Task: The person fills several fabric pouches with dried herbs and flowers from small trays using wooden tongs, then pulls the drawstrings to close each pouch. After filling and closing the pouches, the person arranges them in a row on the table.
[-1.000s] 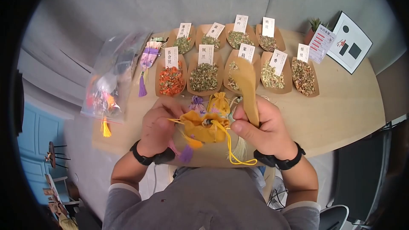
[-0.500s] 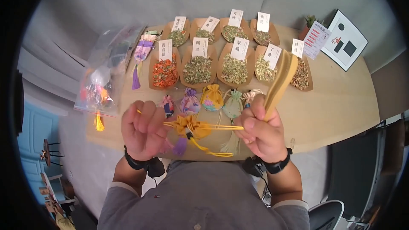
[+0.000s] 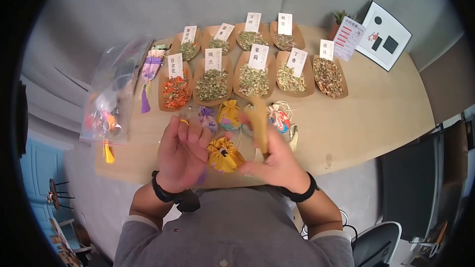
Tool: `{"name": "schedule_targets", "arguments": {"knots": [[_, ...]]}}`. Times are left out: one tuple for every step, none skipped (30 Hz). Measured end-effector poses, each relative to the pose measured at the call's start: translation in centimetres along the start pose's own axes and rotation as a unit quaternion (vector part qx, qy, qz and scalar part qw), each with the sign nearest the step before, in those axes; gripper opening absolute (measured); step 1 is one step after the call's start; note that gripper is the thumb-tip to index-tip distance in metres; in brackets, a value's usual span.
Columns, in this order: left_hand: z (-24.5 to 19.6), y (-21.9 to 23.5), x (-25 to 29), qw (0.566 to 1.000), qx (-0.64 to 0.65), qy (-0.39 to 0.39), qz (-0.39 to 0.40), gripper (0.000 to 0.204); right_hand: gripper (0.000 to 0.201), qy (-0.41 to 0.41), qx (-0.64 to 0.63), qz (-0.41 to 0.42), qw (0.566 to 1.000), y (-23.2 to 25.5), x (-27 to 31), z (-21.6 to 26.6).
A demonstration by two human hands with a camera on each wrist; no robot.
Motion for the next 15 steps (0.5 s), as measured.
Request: {"name": "schedule_targets", "arguments": {"knots": [[0.4,-0.4,-0.2,1.000,-0.004,0.004,0.004,0.039,0.078,-0.025,-0.025,0.019,0.999,-0.9,0.2,0.6],[0.8,-0.3,-0.4,1.000,-0.004,0.011,0.005,0.039,0.078,-0.028,-0.023,0.012,0.999,-1.1,0.5,0.5],[1.2,-0.6,-0.6,0.999,-0.005,0.008,0.038,0.039,0.071,-0.038,0.004,-0.005,0.999,-1.1,0.8,0.3],[1.4,-1.1,-0.6,0.997,-0.006,0.003,0.073,0.039,0.064,-0.048,0.032,-0.021,0.998,-0.8,1.2,0.1],[1.9,-1.2,-0.6,0.997,-0.005,0.009,0.074,0.039,0.044,-0.095,0.007,-0.045,0.994,-0.2,1.9,-1.2],[2.6,-0.8,-0.5,0.997,-0.068,0.023,0.034,0.038,0.044,-0.096,0.009,-0.050,0.994,0.7,2.4,-1.3],[3.1,-0.2,-0.5,0.991,-0.130,0.034,-0.005,0.040,0.039,-0.064,0.014,-0.061,0.996,1.9,2.5,-0.6],[3.4,0.0,-0.5,0.991,-0.132,0.038,-0.003,0.040,0.035,-0.032,0.019,-0.072,0.997,3.0,2.5,0.4],[3.3,0.1,-0.5,0.981,-0.193,0.016,0.015,0.044,0.034,0.005,0.024,-0.115,0.993,4.8,2.4,1.7],[3.2,0.2,-0.5,0.967,-0.253,-0.007,0.035,0.050,0.032,-0.023,0.104,-0.158,0.982,7.7,2.9,2.2],[2.9,0.2,-0.3,0.967,-0.253,-0.003,0.037,0.050,0.030,-0.124,0.049,-0.218,0.967,10.6,3.8,1.9],[2.2,0.0,-0.1,0.965,-0.258,-0.013,0.043,0.048,0.028,-0.141,0.028,-0.286,0.947,12.4,3.6,3.4],[1.4,-0.3,0.1,0.964,-0.262,-0.024,0.050,0.046,0.025,-0.119,0.057,-0.275,0.952,15.3,3.7,3.6],[0.7,-0.2,0.3,0.964,-0.260,-0.022,0.052,0.046,0.024,-0.111,0.063,-0.269,0.955,17.5,4.0,3.7],[0.0,-0.5,0.7,0.956,-0.279,-0.038,0.081,0.045,0.024,-0.128,0.081,-0.263,0.953,18.6,3.8,3.9]]}}
Point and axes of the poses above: each hand's wrist, its own x-axis away from the middle knuckle, its own y-axis out of the back of the hand, z = x × y, the point moved 8 cm from there along -x, towards the middle knuckle, and after that the axes turned 11 degrees about -z, right-handed, at the moved point
